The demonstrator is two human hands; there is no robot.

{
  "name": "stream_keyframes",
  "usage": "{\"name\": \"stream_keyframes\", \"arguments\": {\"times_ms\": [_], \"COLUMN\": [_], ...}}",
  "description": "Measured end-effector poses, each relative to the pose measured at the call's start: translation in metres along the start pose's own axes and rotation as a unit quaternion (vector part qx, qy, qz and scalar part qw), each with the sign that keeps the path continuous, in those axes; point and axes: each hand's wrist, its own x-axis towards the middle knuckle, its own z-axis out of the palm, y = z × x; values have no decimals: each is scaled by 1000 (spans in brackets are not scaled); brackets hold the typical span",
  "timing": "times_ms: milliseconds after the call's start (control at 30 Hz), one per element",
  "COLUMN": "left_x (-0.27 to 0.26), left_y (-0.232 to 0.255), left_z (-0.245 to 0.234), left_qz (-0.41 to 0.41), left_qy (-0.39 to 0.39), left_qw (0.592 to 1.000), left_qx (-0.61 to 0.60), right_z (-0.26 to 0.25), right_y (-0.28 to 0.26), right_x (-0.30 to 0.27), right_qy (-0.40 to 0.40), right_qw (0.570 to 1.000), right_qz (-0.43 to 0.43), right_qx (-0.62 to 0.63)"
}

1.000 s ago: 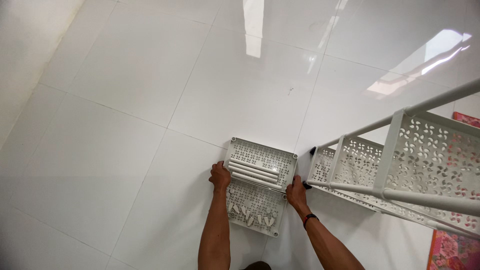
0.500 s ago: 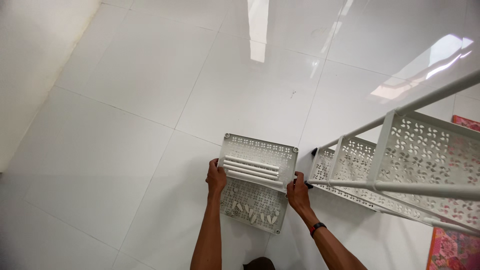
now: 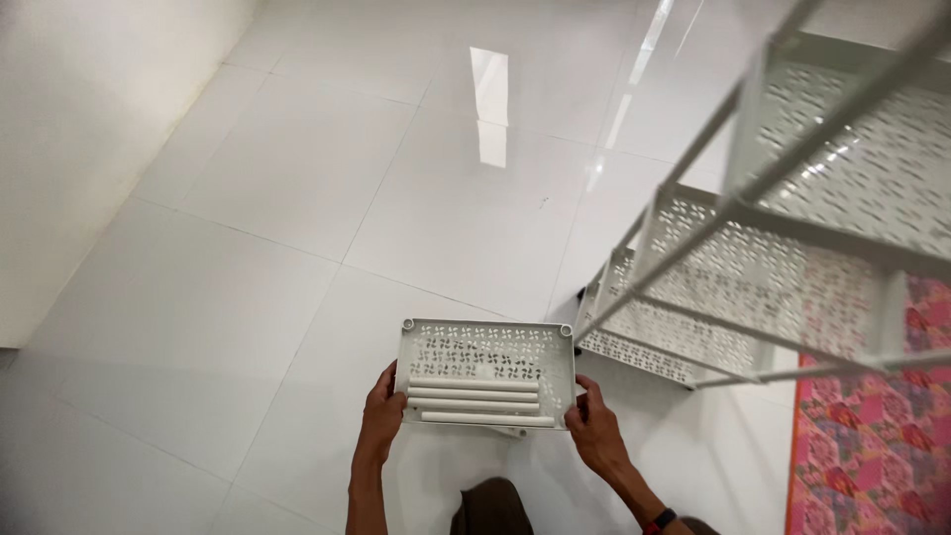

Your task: The person assembles a white plastic shelving unit by inserting vertical poles into the corners of perforated shelves and stacking additional shelves on top.

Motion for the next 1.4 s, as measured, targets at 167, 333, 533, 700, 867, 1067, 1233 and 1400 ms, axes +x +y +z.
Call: {"name": "stream_keyframes", "arguments": {"times_ms": [167, 333, 533, 700, 867, 1067, 1233, 1400], "left_x": [-84, -164, -256, -305, -333, -389, -449, -520], "left_y": [-11, -35, -58, -62, -57, 14, 95, 183], "left_z": [19, 42, 61, 82, 97, 95, 89, 90], "left_qz": [17, 56, 56, 93, 94, 9, -1, -39], "left_qy": [-54, -102, -152, -179, -175, -180, -179, -155], "left_qw": [997, 991, 984, 979, 979, 983, 982, 985], "left_qx": [-48, -59, -77, -42, -34, -34, -59, -63], "right_z": [-46, -89, -130, -162, -187, -230, -272, -320], "right_y": [22, 56, 89, 101, 110, 62, -7, -92], "right_x": [-80, -165, -265, -320, -347, -398, -450, -495], "right_qy": [17, 68, 109, 120, 147, 137, 132, 145], "right_qw": [1000, 995, 985, 976, 978, 972, 961, 953], "right_qz": [-5, -46, -83, -44, -38, -16, 15, 52], "right_qx": [6, 49, 103, 177, 142, 190, 244, 261]}}
